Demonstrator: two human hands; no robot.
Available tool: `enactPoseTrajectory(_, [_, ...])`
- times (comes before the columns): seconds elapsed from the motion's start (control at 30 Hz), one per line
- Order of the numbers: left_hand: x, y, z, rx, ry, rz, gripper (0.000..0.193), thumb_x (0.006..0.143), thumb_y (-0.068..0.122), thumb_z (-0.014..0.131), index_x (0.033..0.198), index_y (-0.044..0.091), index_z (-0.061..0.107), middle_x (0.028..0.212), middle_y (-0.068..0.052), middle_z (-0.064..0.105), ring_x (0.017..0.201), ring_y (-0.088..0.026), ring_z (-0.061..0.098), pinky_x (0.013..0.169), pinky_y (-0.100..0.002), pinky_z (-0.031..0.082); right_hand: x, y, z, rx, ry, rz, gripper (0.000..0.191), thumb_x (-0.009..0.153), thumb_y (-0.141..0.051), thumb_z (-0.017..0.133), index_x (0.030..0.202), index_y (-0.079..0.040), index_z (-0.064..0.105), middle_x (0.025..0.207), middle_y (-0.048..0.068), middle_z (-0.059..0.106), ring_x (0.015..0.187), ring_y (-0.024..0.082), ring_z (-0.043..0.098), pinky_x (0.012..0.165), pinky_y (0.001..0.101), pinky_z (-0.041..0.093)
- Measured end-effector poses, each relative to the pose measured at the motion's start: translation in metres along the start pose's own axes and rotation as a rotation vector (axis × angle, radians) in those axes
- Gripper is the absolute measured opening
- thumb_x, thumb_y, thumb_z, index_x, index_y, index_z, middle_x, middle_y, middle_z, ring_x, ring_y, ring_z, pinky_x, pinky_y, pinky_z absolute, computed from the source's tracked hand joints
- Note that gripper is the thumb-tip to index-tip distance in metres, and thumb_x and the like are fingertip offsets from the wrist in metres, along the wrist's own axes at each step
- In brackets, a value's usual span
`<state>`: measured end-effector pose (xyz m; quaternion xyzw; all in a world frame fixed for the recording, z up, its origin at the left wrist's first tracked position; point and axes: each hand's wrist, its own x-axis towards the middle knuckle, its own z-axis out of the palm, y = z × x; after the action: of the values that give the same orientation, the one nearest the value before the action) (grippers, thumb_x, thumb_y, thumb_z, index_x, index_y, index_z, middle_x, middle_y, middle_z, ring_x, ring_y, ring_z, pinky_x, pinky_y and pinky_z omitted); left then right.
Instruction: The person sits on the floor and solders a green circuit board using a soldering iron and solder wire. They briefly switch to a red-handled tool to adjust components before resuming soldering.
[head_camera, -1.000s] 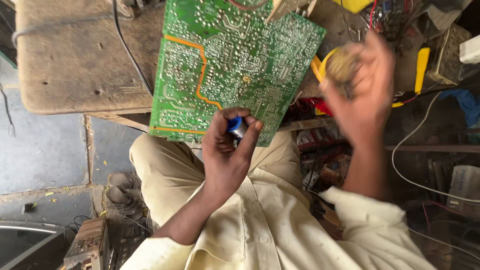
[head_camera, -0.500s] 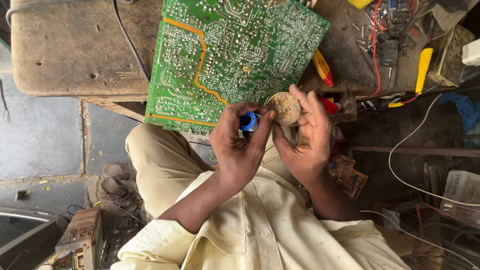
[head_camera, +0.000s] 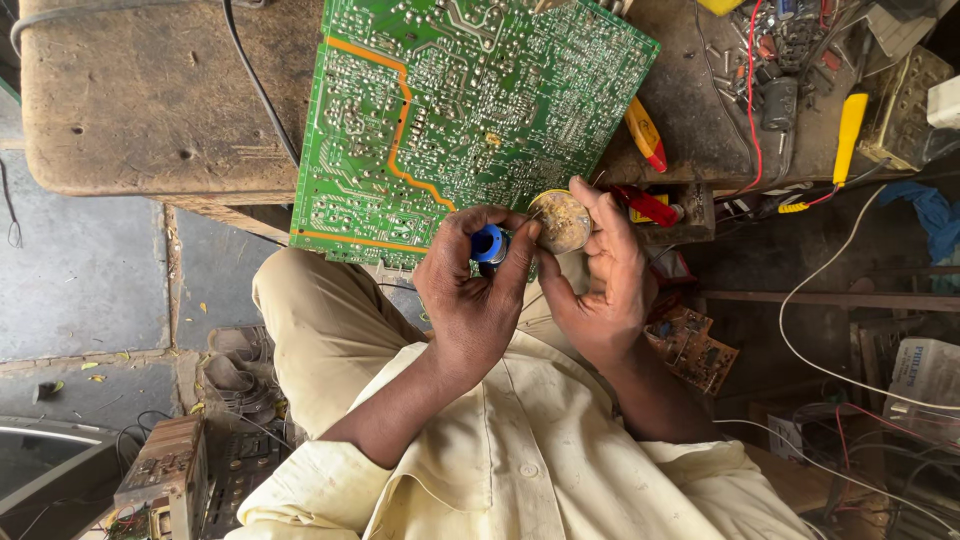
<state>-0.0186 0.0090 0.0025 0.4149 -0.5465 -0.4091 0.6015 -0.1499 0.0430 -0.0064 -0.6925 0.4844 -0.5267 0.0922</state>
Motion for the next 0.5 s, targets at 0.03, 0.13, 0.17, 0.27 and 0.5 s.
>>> enactPoseTrajectory(0.03, [-0.002,0.0,0.001,0.003,-0.003,-0.013,0.021,0.097,0.005,0.08,0.11,0.003,0.063,0.097,-0.005,0.075,0.083,-0.007,0.065,0.077,-0.023,0.056,-0.001,0.001,-0.001,0.012,0.004,0.007,0.08,0.097,0.021,0.07,0.159,0.001,0.023,0.159,0.03,0.043,0.134,0.033,0.06,0.109,0.0381,0.059])
enactPoseTrajectory(0.13, [-0.007,0.0,0.004,0.001,-0.006,-0.035,0.022,0.096,0.004,0.08,0.11,0.002,0.063,0.097,-0.006,0.075,0.083,-0.007,0.065,0.077,-0.023,0.055,-0.006,-0.001,-0.005,0.041,0.003,0.035,0.078,0.097,0.021,0.069,0.158,0.002,0.025,0.159,0.031,0.043,0.135,0.034,0.06,0.109,0.0381,0.058])
enactPoseTrajectory(0.17, [-0.009,0.0,0.005,-0.012,-0.004,-0.029,0.022,0.097,0.003,0.08,0.111,0.002,0.063,0.099,-0.006,0.076,0.085,-0.007,0.067,0.079,-0.023,0.056,-0.007,-0.001,-0.008,0.043,-0.003,0.043,0.077,0.097,0.02,0.069,0.157,0.003,0.026,0.159,0.03,0.043,0.135,0.033,0.06,0.109,0.0374,0.058])
enactPoseTrajectory(0.27, [-0.015,0.0,0.008,-0.078,-0.011,-0.034,0.021,0.098,0.0,0.077,0.113,0.0,0.063,0.103,-0.007,0.074,0.09,-0.008,0.068,0.082,-0.023,0.057,-0.006,-0.005,-0.015,-0.01,-0.042,0.066,0.076,0.093,0.019,0.071,0.154,0.005,0.028,0.156,0.029,0.045,0.138,0.035,0.059,0.11,0.0387,0.058])
enactPoseTrajectory(0.5, [0.004,-0.005,0.009,-0.178,-0.038,-0.107,0.02,0.1,-0.003,0.074,0.115,0.0,0.061,0.104,-0.006,0.073,0.09,-0.006,0.065,0.081,-0.021,0.055,0.014,-0.001,-0.014,0.05,-0.044,0.114,0.074,0.093,0.016,0.076,0.152,0.006,0.033,0.156,0.026,0.048,0.138,0.033,0.06,0.108,0.0361,0.06])
